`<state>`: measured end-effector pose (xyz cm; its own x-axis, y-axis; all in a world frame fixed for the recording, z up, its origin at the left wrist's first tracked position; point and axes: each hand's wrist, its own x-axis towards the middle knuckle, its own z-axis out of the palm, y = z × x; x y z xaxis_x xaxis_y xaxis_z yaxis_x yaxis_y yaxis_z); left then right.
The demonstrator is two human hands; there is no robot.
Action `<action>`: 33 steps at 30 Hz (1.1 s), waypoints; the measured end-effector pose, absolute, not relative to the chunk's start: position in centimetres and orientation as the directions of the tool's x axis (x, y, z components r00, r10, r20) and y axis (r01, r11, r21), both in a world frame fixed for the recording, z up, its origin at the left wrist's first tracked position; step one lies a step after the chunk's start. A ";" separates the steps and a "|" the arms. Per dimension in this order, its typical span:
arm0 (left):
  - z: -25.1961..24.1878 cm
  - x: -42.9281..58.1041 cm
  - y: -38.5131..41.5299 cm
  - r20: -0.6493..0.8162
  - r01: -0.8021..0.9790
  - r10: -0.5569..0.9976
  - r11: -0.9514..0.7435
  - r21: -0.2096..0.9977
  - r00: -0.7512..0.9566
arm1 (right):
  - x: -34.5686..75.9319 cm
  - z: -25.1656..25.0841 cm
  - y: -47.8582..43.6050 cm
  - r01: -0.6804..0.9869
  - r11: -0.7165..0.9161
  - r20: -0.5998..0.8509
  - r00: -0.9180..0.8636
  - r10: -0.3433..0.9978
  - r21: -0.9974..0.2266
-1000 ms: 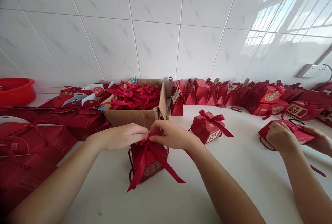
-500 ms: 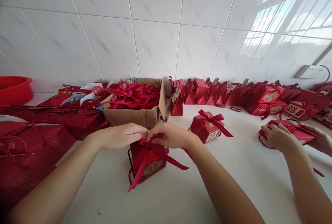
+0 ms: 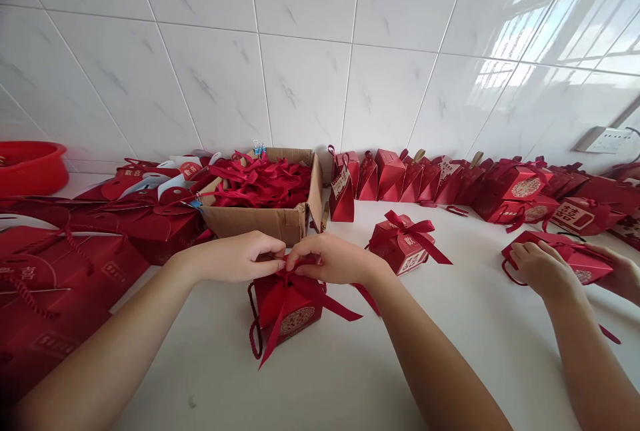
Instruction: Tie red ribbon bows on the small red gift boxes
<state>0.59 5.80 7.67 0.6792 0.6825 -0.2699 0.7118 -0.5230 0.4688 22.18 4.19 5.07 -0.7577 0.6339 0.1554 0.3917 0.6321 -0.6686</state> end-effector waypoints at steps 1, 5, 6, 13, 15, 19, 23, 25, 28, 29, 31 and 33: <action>7.7 0.6 5.8 -0.270 0.713 0.684 -0.520 0.471 0.678 | 22.2 5.1 4.2 0.387 0.635 0.155 -0.763 0.628 -0.668; 7.8 0.5 5.8 -0.255 0.704 0.684 -0.527 0.477 0.684 | 21.8 5.3 4.0 0.401 0.642 0.133 -0.774 0.619 -0.654; 7.8 0.4 5.8 -0.246 0.701 0.684 -0.531 0.476 0.686 | 21.6 5.5 3.8 0.407 0.643 0.131 -0.773 0.621 -0.649; 7.6 0.3 6.1 -0.208 0.695 0.695 -0.550 0.463 0.688 | 20.6 7.5 1.8 0.510 0.500 0.079 -0.641 0.764 -0.700; 7.4 0.2 6.2 -0.199 0.692 0.694 -0.559 0.457 0.692 | 20.5 7.7 1.6 0.524 0.445 0.028 -0.624 0.781 -0.726; 7.1 0.1 6.6 -0.203 0.694 0.692 -0.563 0.448 0.693 | 20.5 7.9 1.5 0.526 0.484 0.020 -0.663 0.749 -0.699; 7.2 0.1 6.5 -0.201 0.696 0.697 -0.556 0.455 0.688 | 20.6 7.8 1.6 0.496 0.557 0.071 -0.701 0.709 -0.666; 7.3 0.2 6.4 -0.191 0.687 0.696 -0.555 0.469 0.692 | 20.8 7.7 1.8 0.475 0.585 0.101 -0.714 0.693 -0.658; 7.2 0.5 6.3 -0.164 0.665 0.693 -0.557 0.497 0.702 | 21.2 7.2 2.3 0.446 0.611 0.161 -0.708 0.688 -0.654; 7.2 0.6 6.2 -0.149 0.661 0.697 -0.557 0.503 0.701 | 21.3 7.0 2.5 0.434 0.617 0.183 -0.702 0.688 -0.656; 7.0 0.7 6.3 -0.122 0.654 0.705 -0.559 0.510 0.698 | 21.7 6.6 2.9 0.411 0.628 0.222 -0.692 0.686 -0.661; 6.8 0.9 6.3 -0.102 0.645 0.706 -0.566 0.514 0.701 | 22.0 6.3 3.2 0.399 0.632 0.240 -0.687 0.686 -0.664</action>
